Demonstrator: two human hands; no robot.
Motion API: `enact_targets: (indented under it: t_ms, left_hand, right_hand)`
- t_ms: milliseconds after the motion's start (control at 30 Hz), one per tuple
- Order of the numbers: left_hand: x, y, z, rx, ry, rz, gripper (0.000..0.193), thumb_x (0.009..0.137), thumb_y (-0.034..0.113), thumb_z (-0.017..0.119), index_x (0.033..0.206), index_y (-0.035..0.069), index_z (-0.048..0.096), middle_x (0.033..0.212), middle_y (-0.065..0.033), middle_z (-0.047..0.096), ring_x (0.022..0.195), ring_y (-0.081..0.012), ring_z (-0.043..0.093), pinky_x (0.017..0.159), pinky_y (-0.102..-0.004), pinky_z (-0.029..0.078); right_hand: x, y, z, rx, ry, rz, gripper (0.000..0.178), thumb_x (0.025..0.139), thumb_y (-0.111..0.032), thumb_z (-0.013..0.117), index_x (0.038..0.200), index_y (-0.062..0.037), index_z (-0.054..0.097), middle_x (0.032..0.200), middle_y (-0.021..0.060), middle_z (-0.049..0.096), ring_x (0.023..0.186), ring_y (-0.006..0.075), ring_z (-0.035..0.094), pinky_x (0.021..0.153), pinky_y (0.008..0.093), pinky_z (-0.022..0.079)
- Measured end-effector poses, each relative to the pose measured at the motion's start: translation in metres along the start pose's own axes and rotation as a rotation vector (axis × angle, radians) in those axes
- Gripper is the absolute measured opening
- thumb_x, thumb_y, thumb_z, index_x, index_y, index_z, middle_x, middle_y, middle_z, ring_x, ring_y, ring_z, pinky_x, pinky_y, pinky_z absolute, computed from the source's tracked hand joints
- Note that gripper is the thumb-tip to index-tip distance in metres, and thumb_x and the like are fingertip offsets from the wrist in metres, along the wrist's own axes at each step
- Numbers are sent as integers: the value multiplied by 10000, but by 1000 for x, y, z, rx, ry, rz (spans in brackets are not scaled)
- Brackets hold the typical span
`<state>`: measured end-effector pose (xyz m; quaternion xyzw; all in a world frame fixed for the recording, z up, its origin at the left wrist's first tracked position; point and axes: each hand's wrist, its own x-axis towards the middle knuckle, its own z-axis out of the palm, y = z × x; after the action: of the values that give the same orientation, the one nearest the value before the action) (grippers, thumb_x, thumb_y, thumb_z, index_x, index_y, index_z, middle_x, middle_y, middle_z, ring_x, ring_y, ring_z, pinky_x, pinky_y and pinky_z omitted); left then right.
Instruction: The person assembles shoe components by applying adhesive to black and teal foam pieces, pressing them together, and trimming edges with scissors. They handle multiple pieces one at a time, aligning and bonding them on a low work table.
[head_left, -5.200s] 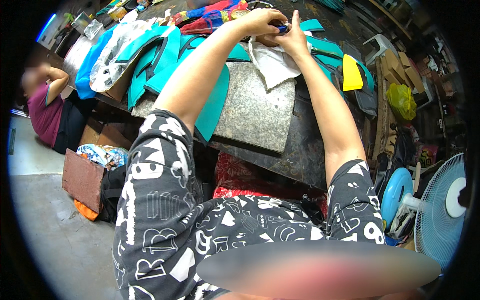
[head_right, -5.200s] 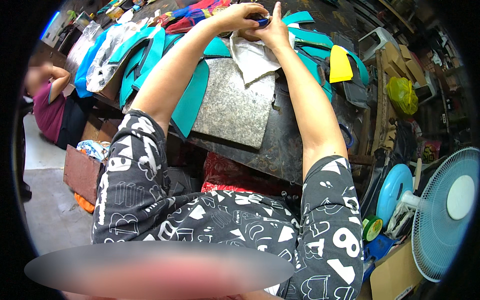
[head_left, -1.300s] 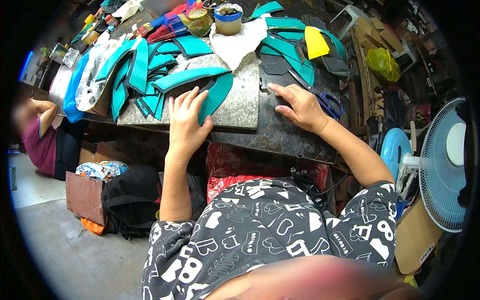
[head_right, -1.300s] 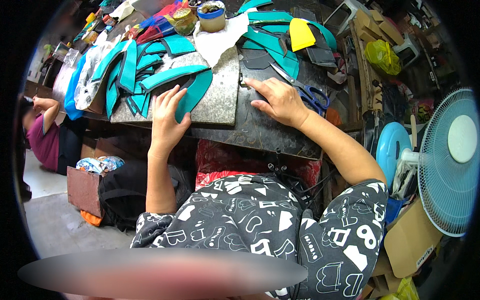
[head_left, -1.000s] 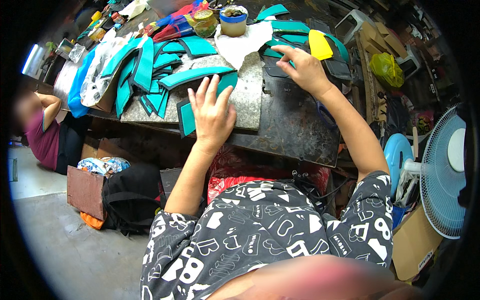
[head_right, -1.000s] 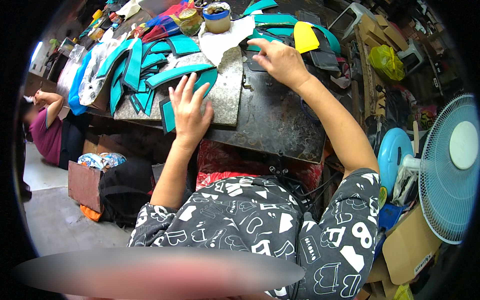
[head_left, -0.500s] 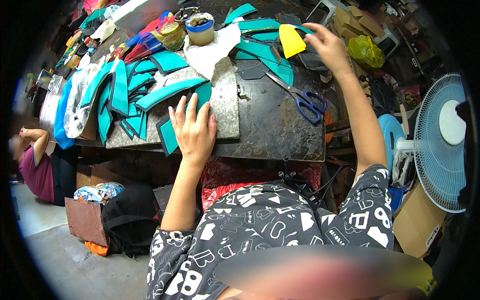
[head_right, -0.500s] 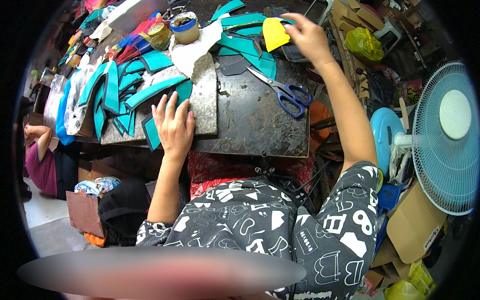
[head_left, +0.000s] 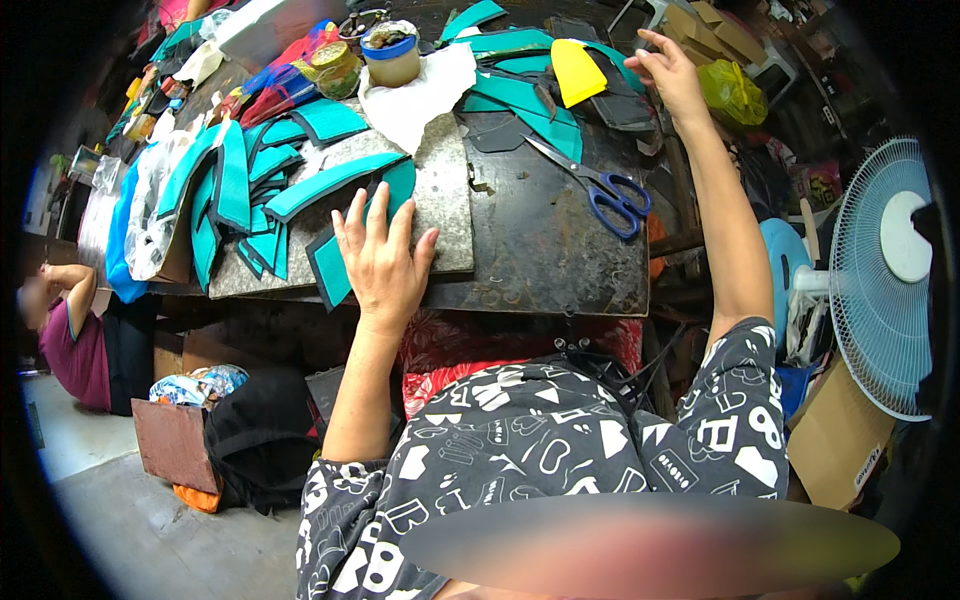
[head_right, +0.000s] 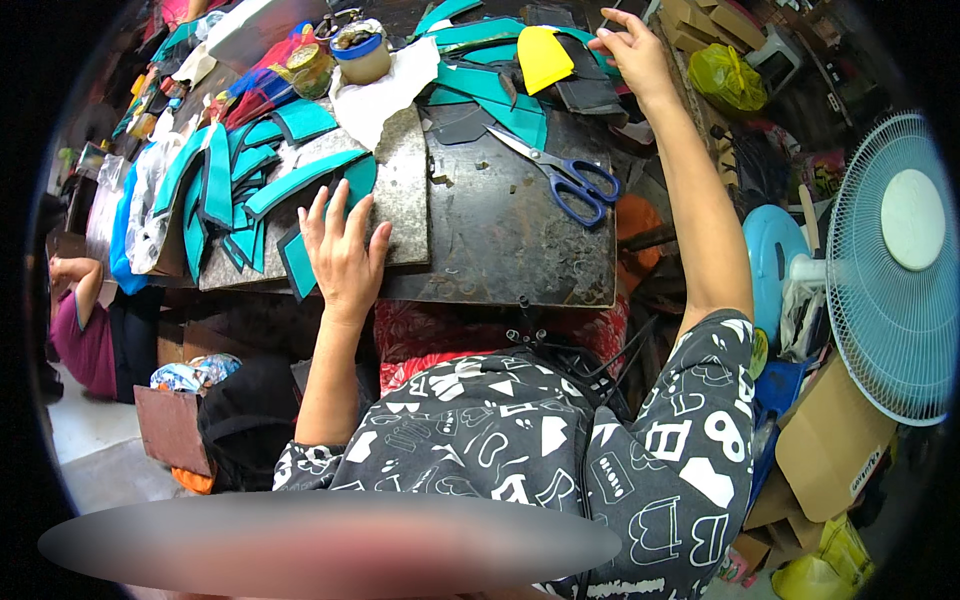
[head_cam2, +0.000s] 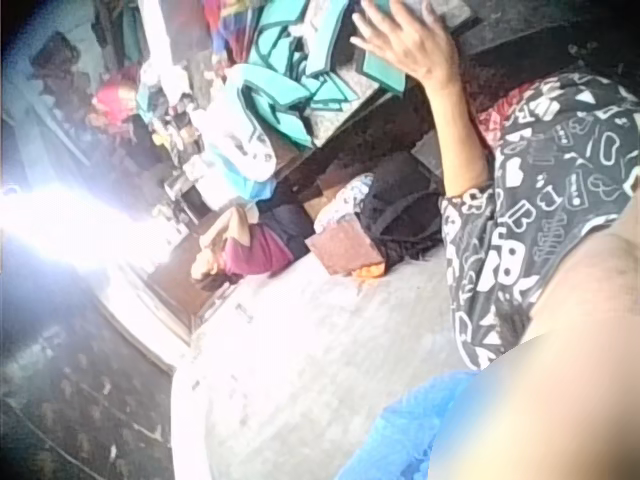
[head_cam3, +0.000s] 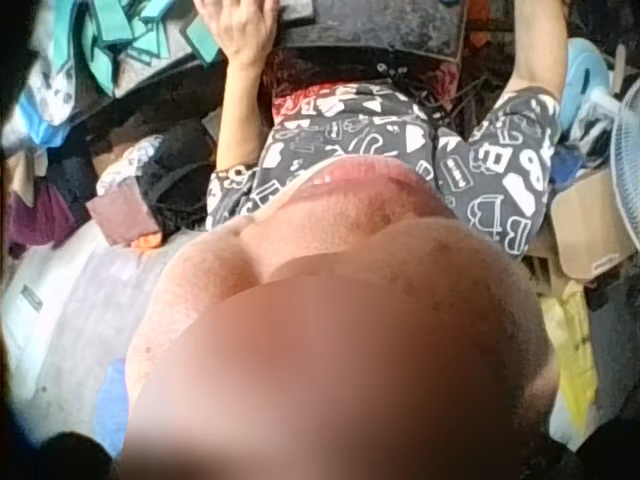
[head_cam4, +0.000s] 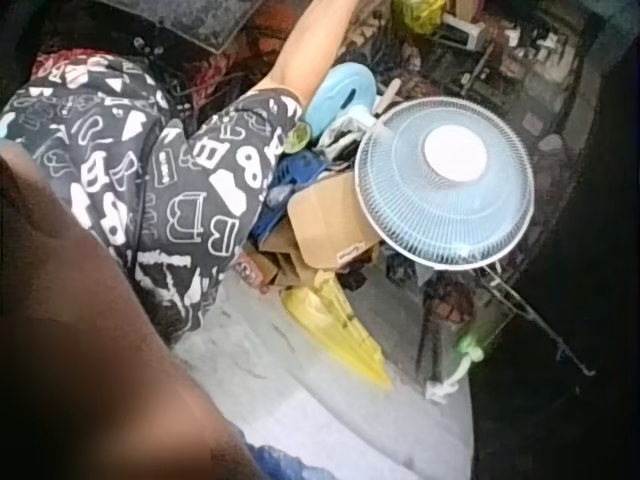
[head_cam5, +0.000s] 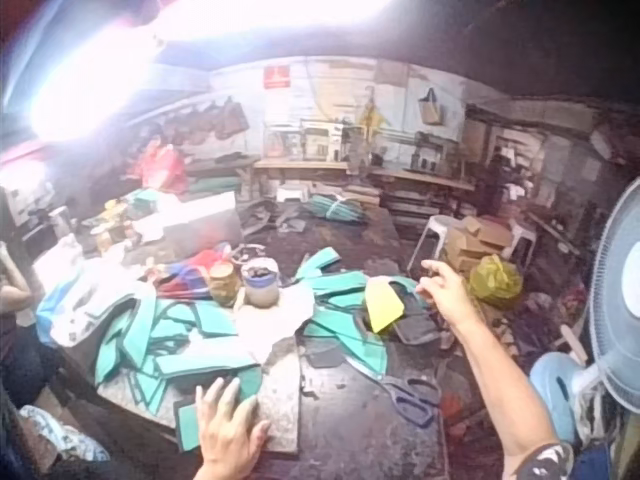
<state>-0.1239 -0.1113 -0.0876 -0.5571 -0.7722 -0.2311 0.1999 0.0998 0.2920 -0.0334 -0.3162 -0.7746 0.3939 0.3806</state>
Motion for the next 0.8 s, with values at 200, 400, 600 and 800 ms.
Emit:
enact_targets:
  t_ms: [200, 400, 600, 800]
  left_hand:
    - [0, 0, -1, -23, 8, 0, 404, 877, 372, 681, 1168, 93, 671, 1393, -140, 527, 1357, -364, 398, 1150, -592, 226]
    - [0, 1, -2, -44, 27, 0, 441, 838, 381, 719, 1161, 84, 677, 1377, -151, 535, 1341, -375, 406, 1147, -598, 227]
    - [0, 0, 0, -66, 43, -8, 438, 827, 383, 720, 1134, 73, 675, 1367, -159, 536, 1331, -381, 411, 1143, -598, 240]
    - [-1, 0, -2, -102, 67, -11, 472, 813, 409, 725, 1130, 64, 664, 1364, -168, 526, 1335, -376, 405, 1145, -603, 244]
  right_hand:
    - [13, -10, 15, 42, -43, -65, 418, 991, -229, 599, 1382, -95, 535, 994, 50, 735, 921, 104, 660, 826, 268, 490]
    - [15, -35, 63, -73, -193, -233, 349, 980, -181, 615, 1310, -72, 593, 985, 53, 723, 928, 102, 657, 849, 273, 510]
    - [2, -59, 113, -312, -280, -379, 268, 923, -281, 653, 1145, -134, 682, 874, 80, 706, 818, 208, 680, 744, 331, 524]
    - [-29, -96, 143, -343, -474, -330, 237, 910, -223, 655, 1092, -73, 671, 891, 109, 714, 850, 278, 695, 756, 374, 522]
